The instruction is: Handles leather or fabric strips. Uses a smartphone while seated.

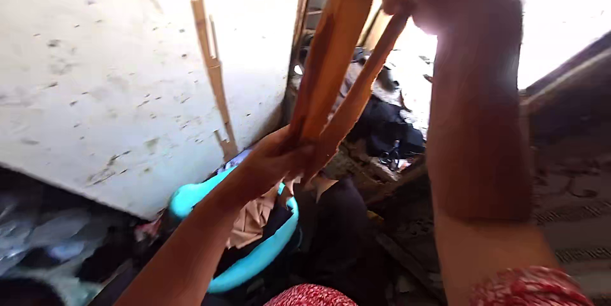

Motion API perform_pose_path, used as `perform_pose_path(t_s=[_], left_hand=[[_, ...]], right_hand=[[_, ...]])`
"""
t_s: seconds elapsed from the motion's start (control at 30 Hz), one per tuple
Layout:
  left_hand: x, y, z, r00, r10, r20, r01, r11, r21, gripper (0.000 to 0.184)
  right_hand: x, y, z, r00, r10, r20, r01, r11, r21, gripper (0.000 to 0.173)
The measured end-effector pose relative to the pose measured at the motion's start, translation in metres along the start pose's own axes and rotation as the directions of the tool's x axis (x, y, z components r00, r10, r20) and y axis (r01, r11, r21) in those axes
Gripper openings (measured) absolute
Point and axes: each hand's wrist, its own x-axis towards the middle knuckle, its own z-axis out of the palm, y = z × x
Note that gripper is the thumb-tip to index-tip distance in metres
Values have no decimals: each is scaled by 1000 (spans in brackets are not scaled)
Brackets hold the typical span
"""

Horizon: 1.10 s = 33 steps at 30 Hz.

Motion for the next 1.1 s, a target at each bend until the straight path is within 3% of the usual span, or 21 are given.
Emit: perform_pose_path(t_s=[0.07,0.17,0.3,0.37,0.43,0.53,0.6,0.7,0.77,0.87,1.1], left_hand=[[-17,-2,-15,998,-57,-12,58,998,16,17],[-38,6,-35,992,-115,-44,115,993,-4,21],[-38,26,-44,999,-41,13,41,999,-15,23],[-29,37,-41,996,-68,66,67,998,15,22],[-17,44,-34,985,-140,99,136,989,50,23],[-8,45,-30,954,-240,178,232,970,66,29],[-14,44,-31,935,-267,235,258,964,69,31],[-34,43,-39,931,-314,186,297,948,117,22],[-48,40,-47,928,-341,151,327,938,111,16],[-68,34,-57,913,-389,122,382,921,76,12],[-109,18,-86,882,-469,-54,472,877,88,9]], right_hand=[[2,25,-18,1000,22,1,-22,999,-28,30],[-13,72,-32,986,165,-29,-168,977,-130,30],[-41,134,-19,959,244,144,-201,943,-265,30],[-55,146,6,937,214,275,-178,973,-147,31],[-70,144,43,910,95,404,-194,958,211,42],[-93,126,99,810,-106,577,-264,812,520,67],[-100,119,112,681,-125,721,-405,757,513,69],[-103,114,103,521,-2,853,-484,823,297,45],[-102,119,97,476,22,879,-465,855,231,29],[-97,123,85,481,44,876,-436,878,195,17],[-69,146,56,645,107,757,-372,909,189,19]])
